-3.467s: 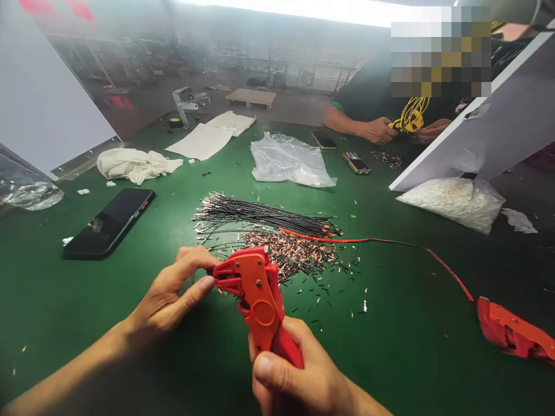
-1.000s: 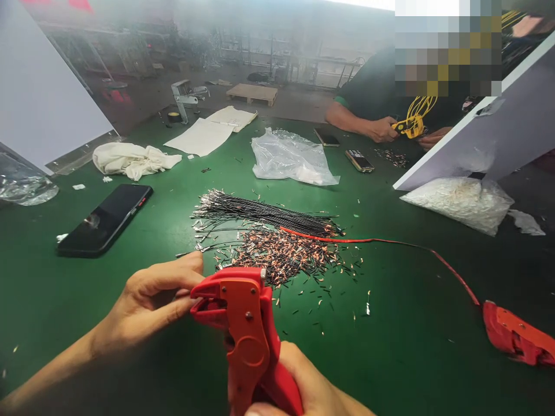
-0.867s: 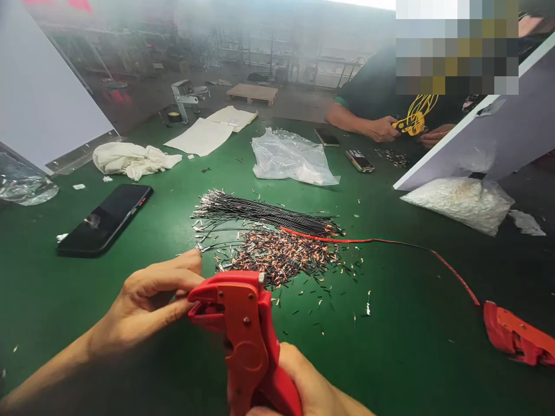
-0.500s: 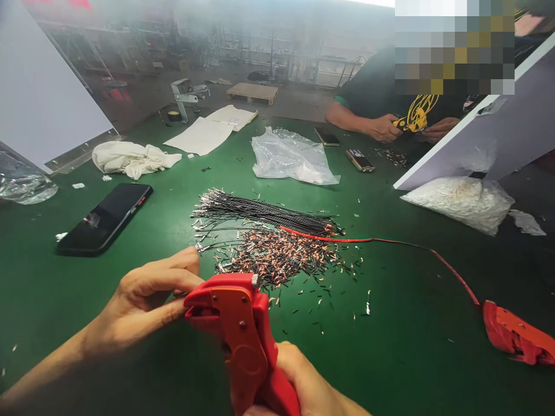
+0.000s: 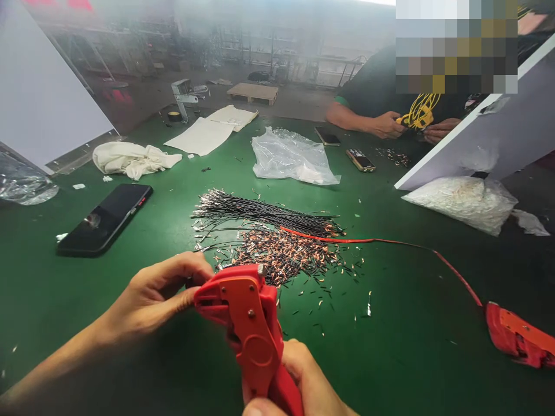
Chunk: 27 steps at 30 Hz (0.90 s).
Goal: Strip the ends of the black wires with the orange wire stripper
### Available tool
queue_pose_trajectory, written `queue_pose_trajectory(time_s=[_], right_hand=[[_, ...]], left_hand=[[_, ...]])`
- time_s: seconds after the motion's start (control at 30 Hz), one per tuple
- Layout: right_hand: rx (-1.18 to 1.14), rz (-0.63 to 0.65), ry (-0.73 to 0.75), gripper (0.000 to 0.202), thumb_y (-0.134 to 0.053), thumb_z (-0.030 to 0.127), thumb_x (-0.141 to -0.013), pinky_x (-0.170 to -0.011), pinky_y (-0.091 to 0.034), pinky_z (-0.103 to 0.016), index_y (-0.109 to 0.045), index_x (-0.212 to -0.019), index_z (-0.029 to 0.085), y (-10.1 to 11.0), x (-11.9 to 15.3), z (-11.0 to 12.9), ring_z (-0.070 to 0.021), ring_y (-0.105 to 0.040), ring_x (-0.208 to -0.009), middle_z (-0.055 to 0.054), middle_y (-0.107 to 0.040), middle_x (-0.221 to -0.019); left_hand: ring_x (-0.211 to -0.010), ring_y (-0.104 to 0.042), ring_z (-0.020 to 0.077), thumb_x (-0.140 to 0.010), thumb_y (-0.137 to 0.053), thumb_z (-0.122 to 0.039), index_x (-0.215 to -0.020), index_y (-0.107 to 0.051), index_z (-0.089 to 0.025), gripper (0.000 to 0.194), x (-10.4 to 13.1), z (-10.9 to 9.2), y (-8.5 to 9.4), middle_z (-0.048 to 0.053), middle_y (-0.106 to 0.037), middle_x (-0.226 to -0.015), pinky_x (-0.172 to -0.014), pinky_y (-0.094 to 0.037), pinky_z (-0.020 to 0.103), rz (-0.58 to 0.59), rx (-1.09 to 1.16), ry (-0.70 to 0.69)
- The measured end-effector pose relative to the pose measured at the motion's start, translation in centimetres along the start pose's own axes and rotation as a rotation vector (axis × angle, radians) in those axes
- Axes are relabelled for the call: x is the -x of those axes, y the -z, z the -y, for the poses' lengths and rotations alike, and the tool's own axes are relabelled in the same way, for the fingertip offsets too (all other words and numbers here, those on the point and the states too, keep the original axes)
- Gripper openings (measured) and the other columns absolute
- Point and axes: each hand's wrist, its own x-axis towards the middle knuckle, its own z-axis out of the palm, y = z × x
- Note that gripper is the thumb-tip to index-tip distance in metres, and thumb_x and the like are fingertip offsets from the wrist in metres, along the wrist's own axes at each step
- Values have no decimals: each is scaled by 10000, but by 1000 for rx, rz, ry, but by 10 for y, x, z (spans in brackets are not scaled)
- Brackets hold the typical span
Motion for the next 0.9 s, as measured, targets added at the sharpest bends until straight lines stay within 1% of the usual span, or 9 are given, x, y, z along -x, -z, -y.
queue_pose_trajectory(time_s=[0.13, 0.3, 0.43, 0.53, 0.63, 0.7, 0.73, 0.77, 0.9], right_hand=[[-5, 123, 36, 529, -629, 688, -753, -483, -239, -237, -550, -716, 167, 3, -11, 8, -86, -289, -516, 45, -360, -591], [-26, 208, 99, 501, -568, 643, -821, -421, -251, -196, -503, -659, 173, 2, -23, 12, -64, -325, -465, 57, -359, -562], [-44, 284, 36, 503, -634, 643, -783, -495, -318, -204, -542, -809, 149, -1, -24, 19, -88, -392, -562, 16, -466, -669], [-102, 332, -36, 497, -664, 616, -792, -569, -340, -237, -541, -896, 146, -4, -22, 25, -115, -432, -639, -22, -523, -771], [-228, 280, -52, 463, -684, 543, -826, -749, -424, -322, -540, -1045, 161, -7, -17, 28, -145, -505, -723, -20, -560, -811], [-325, 201, -38, 536, -714, 498, -821, -925, -410, -446, -515, -1212, 189, -9, -14, 27, -186, -555, -845, -30, -584, -879], [-358, 167, -34, 581, -733, 479, -812, -971, -388, -480, -504, -1272, 209, -9, -12, 25, -200, -563, -889, -33, -592, -905], [-371, 150, -31, 612, -751, 461, -801, -972, -391, -477, -504, -1309, 226, -10, -11, 23, -206, -566, -904, -35, -599, -921], [-321, 110, -68, 667, -772, 470, -783, -821, -442, -369, -513, -1360, 256, -4, -10, 15, -197, -565, -835, -41, -626, -906]], left_hand=[[-661, -564, 124, -904, -614, -242, -834, -671, -166, 119, -2, 2, 1, 19, -650, -726, -607, -453, 232, 25, -30, 12], [-657, -564, 129, -893, -599, -198, -803, -699, -164, 139, -3, 7, 2, 23, -661, -707, -608, -439, 237, 43, -100, 34], [-628, -536, 111, -896, -590, -171, -808, -719, -174, 156, -2, 7, 3, 10, -646, -700, -573, -418, 218, 52, -83, 19], [-636, -522, 110, -897, -597, -149, -833, -720, -180, 142, -1, 5, 4, 7, -641, -708, -570, -397, 225, -13, -110, -27], [-658, -500, 113, -888, -626, -129, -866, -710, -186, 103, 0, 3, 6, -6, -595, -695, -594, -389, 240, -119, -182, -126], [-686, -498, 122, -878, -638, -106, -890, -697, -189, 102, 0, 2, 7, -9, -572, -701, -629, -398, 256, -185, -239, -212], [-699, -498, 126, -873, -639, -92, -897, -689, -190, 112, 0, 2, 7, -9, -571, -709, -654, -403, 268, -217, -272, -250], [-710, -498, 131, -871, -637, -80, -901, -682, -191, 123, 0, 2, 8, -8, -575, -719, -678, -405, 281, -247, -308, -276], [-723, -490, 143, -877, -621, -74, -908, -665, -192, 130, -1, 1, 8, -9, -576, -726, -724, -398, 316, -313, -385, -314]])
